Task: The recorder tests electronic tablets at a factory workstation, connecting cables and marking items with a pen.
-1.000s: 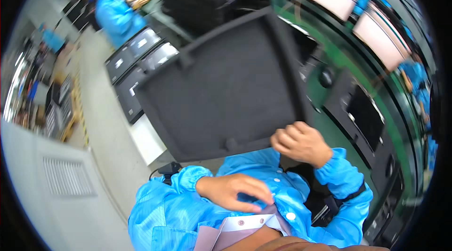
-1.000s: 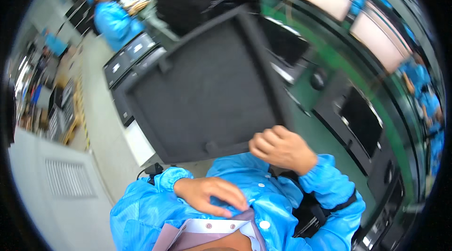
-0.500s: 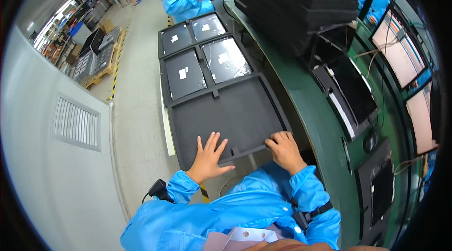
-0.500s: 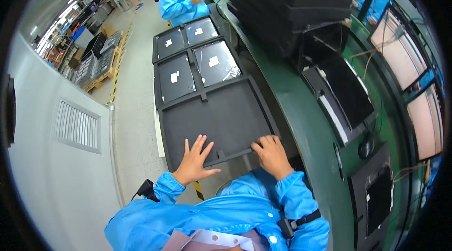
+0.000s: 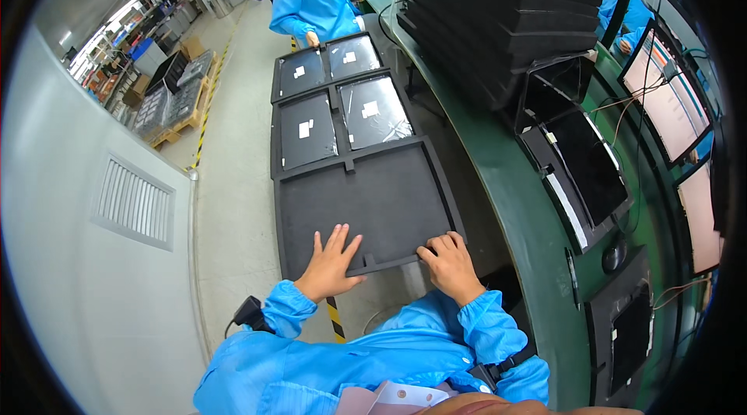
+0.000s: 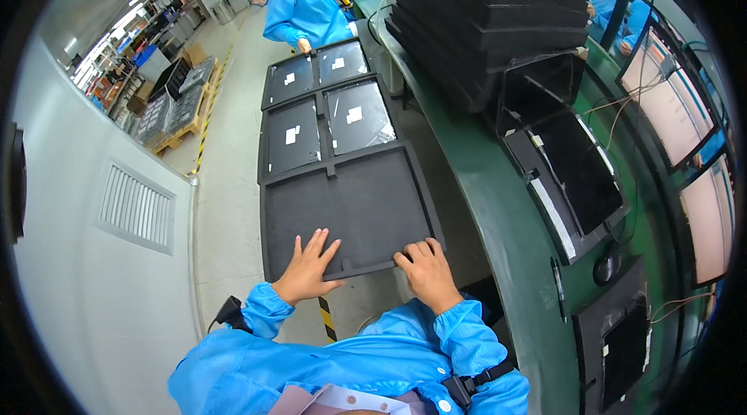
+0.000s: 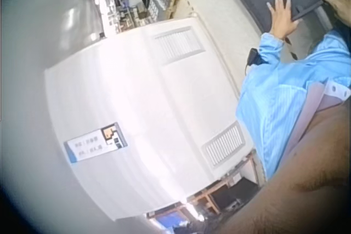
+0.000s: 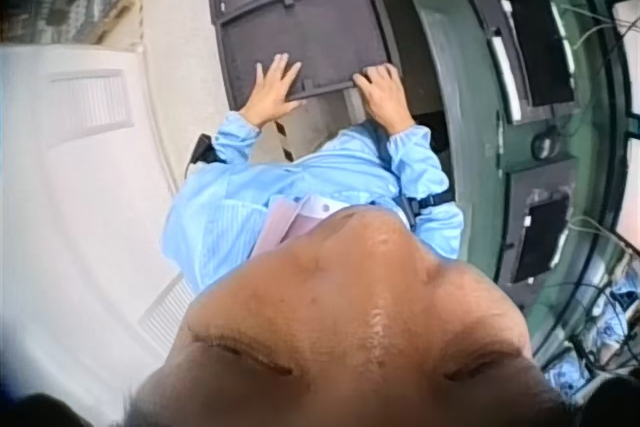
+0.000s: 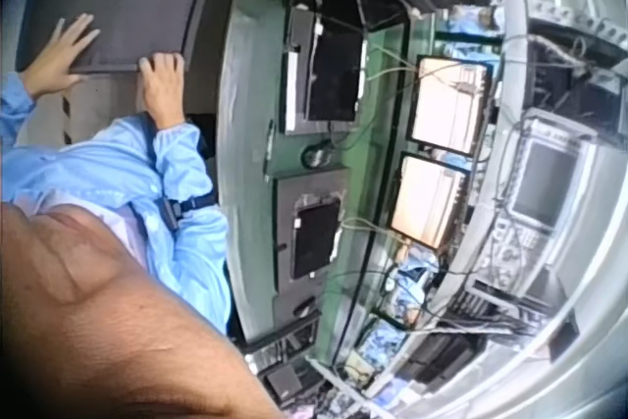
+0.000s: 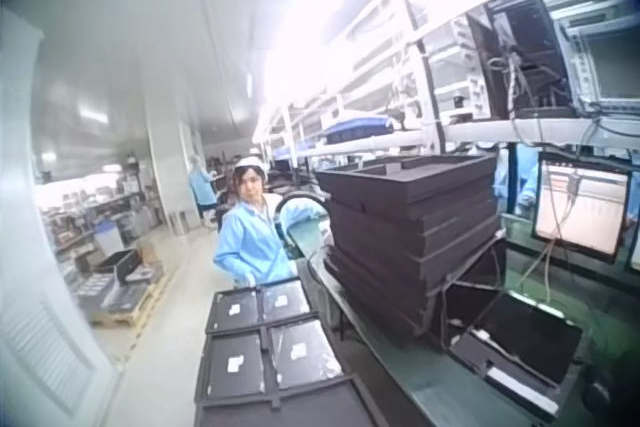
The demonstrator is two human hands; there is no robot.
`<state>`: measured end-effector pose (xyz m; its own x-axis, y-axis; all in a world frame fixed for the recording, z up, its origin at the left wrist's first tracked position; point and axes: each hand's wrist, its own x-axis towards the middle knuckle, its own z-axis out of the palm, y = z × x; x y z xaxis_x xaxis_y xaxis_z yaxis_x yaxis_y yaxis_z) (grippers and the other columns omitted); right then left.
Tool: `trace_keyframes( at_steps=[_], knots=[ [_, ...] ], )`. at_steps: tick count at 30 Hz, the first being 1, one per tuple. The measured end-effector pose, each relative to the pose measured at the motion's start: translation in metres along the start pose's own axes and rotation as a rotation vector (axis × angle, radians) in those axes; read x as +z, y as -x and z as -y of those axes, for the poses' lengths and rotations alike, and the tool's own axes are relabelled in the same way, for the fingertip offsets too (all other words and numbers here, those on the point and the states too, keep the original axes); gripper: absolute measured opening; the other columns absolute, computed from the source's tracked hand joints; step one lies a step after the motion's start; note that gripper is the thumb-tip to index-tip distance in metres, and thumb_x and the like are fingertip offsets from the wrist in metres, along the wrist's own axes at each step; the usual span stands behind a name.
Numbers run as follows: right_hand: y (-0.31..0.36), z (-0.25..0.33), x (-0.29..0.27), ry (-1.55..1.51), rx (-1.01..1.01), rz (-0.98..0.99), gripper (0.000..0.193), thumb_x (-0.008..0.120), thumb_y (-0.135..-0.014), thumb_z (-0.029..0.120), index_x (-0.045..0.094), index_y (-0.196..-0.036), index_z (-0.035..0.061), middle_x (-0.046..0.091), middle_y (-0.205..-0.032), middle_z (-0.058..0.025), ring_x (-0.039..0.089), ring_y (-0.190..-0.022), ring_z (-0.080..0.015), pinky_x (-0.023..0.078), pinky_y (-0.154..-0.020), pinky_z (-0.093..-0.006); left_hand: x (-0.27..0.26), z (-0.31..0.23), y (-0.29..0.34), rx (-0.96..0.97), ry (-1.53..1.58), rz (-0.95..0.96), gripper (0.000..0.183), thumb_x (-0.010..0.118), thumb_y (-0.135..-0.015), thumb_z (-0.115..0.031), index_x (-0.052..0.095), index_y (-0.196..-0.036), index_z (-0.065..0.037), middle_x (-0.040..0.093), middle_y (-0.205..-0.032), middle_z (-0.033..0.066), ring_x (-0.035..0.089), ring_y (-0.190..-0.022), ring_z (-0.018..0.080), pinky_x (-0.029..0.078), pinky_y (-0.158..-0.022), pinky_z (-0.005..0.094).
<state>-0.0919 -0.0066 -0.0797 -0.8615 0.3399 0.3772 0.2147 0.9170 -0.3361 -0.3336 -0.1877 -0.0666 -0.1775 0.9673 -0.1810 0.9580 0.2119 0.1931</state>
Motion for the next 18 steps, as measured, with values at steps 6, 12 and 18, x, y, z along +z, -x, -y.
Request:
trace_keyframes(
  at_steps=[6,12,18],
  knots=[
    [0.008,0.018,-0.022,0.020,0.120,-0.056,0.042,0.075,-0.080,0.015,0.065,-0.120,0.0076,0.061,-0.114,-0.0125,0.058,-0.113,-0.0319,0.039,-0.109,-0.0518,-0.019,-0.057,-0.067,0.307,0.283,-0.100,0.088,0.074,-0.084,-0.051,0.042,-0.150,-0.002,0.028,-0.158,0.0308,0.022,-0.151,0.0433,0.011,-0.118,0.0675],
    [0.082,0.053,-0.101,-0.043,0.234,-0.185,0.048,0.078,-0.083,0.022,0.064,-0.125,0.0043,0.063,-0.116,-0.0155,0.061,-0.109,-0.0365,0.049,-0.095,-0.0445,-0.031,-0.100,-0.167,0.254,0.241,-0.301,0.086,0.059,-0.092,-0.062,0.042,-0.150,-0.002,0.027,-0.160,0.0285,0.018,-0.153,0.0404,0.005,-0.120,0.0656],
    [0.190,0.078,-0.152,0.184,0.454,-0.337,0.084,0.084,-0.076,0.020,0.042,-0.145,-0.0025,0.055,-0.137,-0.0238,0.054,-0.120,-0.0439,0.043,-0.103,-0.0499,0.009,-0.104,-0.220,-0.206,0.231,-0.155,0.109,0.052,-0.084,-0.078,0.021,-0.160,-0.007,0.016,-0.165,0.0261,0.004,-0.156,0.0383,-0.003,-0.113,0.0739]
  ],
)
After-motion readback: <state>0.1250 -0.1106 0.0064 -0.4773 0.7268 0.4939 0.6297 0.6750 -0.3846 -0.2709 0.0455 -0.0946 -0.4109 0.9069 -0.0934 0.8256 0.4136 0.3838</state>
